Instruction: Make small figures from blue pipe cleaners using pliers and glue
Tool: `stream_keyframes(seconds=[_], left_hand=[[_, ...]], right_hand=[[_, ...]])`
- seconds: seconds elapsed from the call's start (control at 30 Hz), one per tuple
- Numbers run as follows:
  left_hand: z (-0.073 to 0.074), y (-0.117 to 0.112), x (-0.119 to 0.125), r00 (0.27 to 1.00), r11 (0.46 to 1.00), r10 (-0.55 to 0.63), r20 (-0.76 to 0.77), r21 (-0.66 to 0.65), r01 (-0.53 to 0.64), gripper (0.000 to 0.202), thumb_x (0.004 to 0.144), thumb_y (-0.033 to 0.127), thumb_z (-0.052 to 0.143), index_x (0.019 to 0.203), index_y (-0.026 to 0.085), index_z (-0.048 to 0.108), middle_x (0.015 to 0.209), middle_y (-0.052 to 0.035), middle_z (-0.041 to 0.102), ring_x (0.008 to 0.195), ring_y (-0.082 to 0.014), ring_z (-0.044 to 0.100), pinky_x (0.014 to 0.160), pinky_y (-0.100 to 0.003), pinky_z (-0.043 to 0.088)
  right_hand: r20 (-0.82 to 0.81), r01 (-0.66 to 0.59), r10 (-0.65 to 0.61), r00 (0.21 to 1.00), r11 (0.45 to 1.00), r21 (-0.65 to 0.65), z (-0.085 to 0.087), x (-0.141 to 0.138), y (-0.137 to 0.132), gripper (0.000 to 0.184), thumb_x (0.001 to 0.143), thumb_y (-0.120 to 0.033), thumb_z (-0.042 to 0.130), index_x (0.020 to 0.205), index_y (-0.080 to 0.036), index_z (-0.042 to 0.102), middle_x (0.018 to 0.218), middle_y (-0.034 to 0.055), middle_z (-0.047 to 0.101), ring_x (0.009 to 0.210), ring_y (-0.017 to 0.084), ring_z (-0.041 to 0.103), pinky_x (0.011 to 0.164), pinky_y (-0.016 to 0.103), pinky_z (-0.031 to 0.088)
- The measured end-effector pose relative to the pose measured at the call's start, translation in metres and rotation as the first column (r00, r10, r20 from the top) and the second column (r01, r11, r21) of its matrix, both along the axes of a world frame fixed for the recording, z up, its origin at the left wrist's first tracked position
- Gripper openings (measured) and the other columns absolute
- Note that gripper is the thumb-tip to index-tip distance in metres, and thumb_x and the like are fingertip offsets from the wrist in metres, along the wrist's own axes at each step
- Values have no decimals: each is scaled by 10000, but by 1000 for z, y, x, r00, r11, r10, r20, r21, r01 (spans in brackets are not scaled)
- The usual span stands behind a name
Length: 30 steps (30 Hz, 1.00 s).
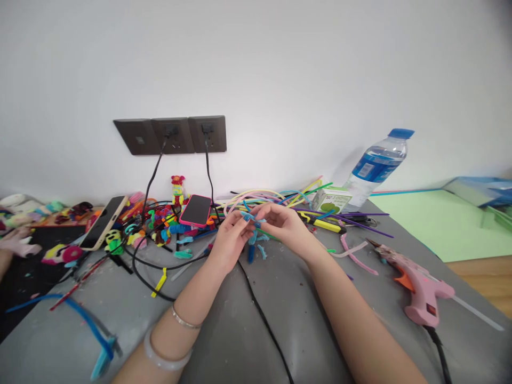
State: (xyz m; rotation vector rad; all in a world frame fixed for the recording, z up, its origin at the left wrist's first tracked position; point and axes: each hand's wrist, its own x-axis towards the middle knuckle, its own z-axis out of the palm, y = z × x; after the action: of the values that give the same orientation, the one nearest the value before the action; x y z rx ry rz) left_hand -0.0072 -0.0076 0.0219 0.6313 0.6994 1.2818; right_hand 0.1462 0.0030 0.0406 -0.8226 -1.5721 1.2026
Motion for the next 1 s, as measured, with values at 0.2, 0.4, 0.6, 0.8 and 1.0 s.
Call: stream_keyframes(seconds=[0.2, 0.4, 0.6, 0.8, 1.0], left_hand=[[-2, 2, 0, 999, 999, 45, 4, 1, -45, 329, 586, 240, 866, 806, 165, 632, 716, 39, 633, 625, -61, 570, 583, -176, 431], [-1, 5, -1, 994, 993, 100, 44, -66, -97, 273, 600, 177, 842, 769, 156, 629, 687, 49, 588, 587, -46, 510, 557, -180, 393], [6, 4, 0, 997, 997, 62, 55, -40, -60, 279, 595, 179, 834, 761, 146, 612, 664, 62, 545, 554, -31, 434, 519, -171, 346], [7, 4, 0, 998, 998, 54, 30, -27, -53, 285, 603, 179, 827, 776, 149, 602, 687, 54, 566, 556, -35, 432, 524, -179, 342], [6, 4, -1, 1000, 1000, -10, 14, 22, 10, 299, 587, 198, 842, 769, 154, 609, 629, 65, 520, 504, -30, 357, 487, -193, 287]], right_hand=[[103, -1, -6, 995, 997, 72, 1, 0, -1, 151, 818, -345, 697, 848, -208, 642, 1043, 77, 661, 952, 213, 626, 801, 346, 516], [161, 39, -77, 984, 974, 224, 0, 2, 0, 132, 840, -342, 676, 877, -219, 708, 1077, 89, 674, 1028, 237, 613, 829, 375, 491], [191, 75, -132, 973, 956, 282, 1, 1, 0, 103, 850, -298, 661, 820, -209, 703, 1033, 88, 682, 984, 224, 624, 769, 344, 465], [190, 82, -129, 973, 967, 241, 4, 2, -1, 142, 850, -332, 656, 799, -200, 645, 977, 78, 676, 910, 210, 608, 742, 331, 456], [147, 100, -134, 980, 970, 220, 4, 2, -1, 158, 852, -355, 659, 822, -199, 649, 930, 70, 665, 903, 210, 601, 775, 336, 466]])
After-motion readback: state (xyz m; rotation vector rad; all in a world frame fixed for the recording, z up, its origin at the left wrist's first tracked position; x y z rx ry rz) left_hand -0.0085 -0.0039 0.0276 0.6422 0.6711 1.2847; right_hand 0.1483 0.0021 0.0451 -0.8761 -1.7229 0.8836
